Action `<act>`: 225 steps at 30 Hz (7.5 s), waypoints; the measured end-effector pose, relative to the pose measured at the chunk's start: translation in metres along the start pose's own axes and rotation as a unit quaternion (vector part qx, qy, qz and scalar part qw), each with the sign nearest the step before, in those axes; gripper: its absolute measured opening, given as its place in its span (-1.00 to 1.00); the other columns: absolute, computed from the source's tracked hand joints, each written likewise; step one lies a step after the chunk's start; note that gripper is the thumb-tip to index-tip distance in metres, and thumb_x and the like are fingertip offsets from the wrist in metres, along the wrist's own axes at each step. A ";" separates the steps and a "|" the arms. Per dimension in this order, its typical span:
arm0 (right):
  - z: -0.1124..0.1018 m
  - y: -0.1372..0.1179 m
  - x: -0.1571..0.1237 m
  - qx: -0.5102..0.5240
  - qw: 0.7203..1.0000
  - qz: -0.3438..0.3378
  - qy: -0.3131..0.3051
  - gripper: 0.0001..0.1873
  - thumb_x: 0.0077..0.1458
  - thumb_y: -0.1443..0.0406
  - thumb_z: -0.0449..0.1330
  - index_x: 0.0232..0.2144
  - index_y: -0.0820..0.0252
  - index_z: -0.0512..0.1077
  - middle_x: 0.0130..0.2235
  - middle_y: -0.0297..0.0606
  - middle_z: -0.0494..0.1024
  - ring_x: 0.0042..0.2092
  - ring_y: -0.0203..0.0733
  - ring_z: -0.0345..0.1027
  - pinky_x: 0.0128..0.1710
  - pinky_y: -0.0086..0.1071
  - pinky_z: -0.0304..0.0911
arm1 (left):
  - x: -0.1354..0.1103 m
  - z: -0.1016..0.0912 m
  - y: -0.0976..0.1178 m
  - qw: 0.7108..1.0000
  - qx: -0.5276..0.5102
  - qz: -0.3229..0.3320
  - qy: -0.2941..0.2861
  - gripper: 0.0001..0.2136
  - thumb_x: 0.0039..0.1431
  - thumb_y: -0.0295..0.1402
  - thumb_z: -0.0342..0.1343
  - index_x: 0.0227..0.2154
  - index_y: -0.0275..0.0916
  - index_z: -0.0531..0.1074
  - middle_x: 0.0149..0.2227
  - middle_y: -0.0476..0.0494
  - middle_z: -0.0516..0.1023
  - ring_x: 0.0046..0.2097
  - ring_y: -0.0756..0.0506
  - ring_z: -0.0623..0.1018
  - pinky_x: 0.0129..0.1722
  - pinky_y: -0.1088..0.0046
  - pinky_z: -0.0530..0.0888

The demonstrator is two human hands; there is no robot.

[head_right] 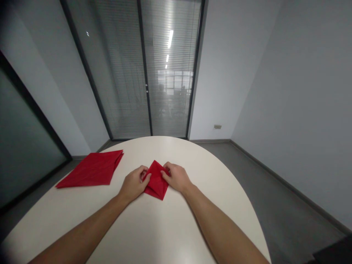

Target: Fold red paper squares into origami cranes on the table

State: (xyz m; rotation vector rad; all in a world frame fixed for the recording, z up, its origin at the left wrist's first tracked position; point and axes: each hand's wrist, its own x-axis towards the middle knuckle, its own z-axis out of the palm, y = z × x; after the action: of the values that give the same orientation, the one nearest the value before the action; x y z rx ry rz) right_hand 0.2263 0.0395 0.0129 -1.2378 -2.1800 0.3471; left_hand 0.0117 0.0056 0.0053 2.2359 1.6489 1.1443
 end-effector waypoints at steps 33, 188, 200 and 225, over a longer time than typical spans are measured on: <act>0.009 -0.015 0.000 0.079 0.995 0.010 0.068 -0.96 0.15 0.29 0.12 -0.30 0.08 0.31 -0.39 -0.39 0.48 -0.40 -0.24 0.32 -0.36 -0.41 0.14 | -0.002 -0.001 0.009 0.999 -0.042 0.012 -0.030 -0.89 0.31 -0.28 -0.02 -0.28 -0.14 0.36 -0.43 0.03 0.51 -0.40 -0.05 0.51 -0.35 0.45 0.35; 0.003 -0.015 -0.008 -0.002 0.990 -0.135 -0.038 -0.82 0.24 0.34 0.19 -0.17 0.09 0.59 -0.09 -0.18 0.59 -0.03 -0.07 0.39 0.04 -0.18 0.28 | 0.008 0.013 -0.016 0.978 -0.184 -0.099 -0.016 -0.90 0.10 -0.28 0.14 -0.42 -0.18 0.46 -0.42 -0.05 0.59 -0.34 -0.10 0.58 -0.26 0.41 0.46; 0.004 -0.008 -0.010 0.011 0.988 -0.146 -0.052 -0.78 0.26 0.40 0.12 -0.09 0.16 0.49 -0.05 -0.15 0.56 -0.01 -0.07 0.39 0.07 -0.15 0.27 | 0.009 0.019 -0.024 0.980 -0.164 -0.112 0.000 -0.95 0.03 -0.42 0.12 -0.43 -0.19 0.47 -0.44 -0.05 0.58 -0.35 -0.09 0.57 -0.26 0.41 0.46; -0.009 -0.008 -0.019 -0.056 0.964 -0.017 -0.261 -0.13 0.32 -0.10 -0.11 0.42 0.38 -0.10 0.44 0.10 -0.17 0.46 0.14 -0.38 0.42 0.06 -0.40 | -0.013 0.015 0.006 0.966 0.152 0.100 -0.183 -0.52 0.43 -0.24 -0.19 0.29 -0.36 0.23 0.35 -0.38 0.21 0.38 -0.26 0.20 0.35 -0.03 0.14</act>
State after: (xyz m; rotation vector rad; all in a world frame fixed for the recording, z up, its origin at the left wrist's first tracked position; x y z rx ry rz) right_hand 0.2340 0.0189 0.0167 -1.2723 -2.6936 0.5981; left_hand 0.0248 -0.0031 -0.0085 2.6504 1.5561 0.4825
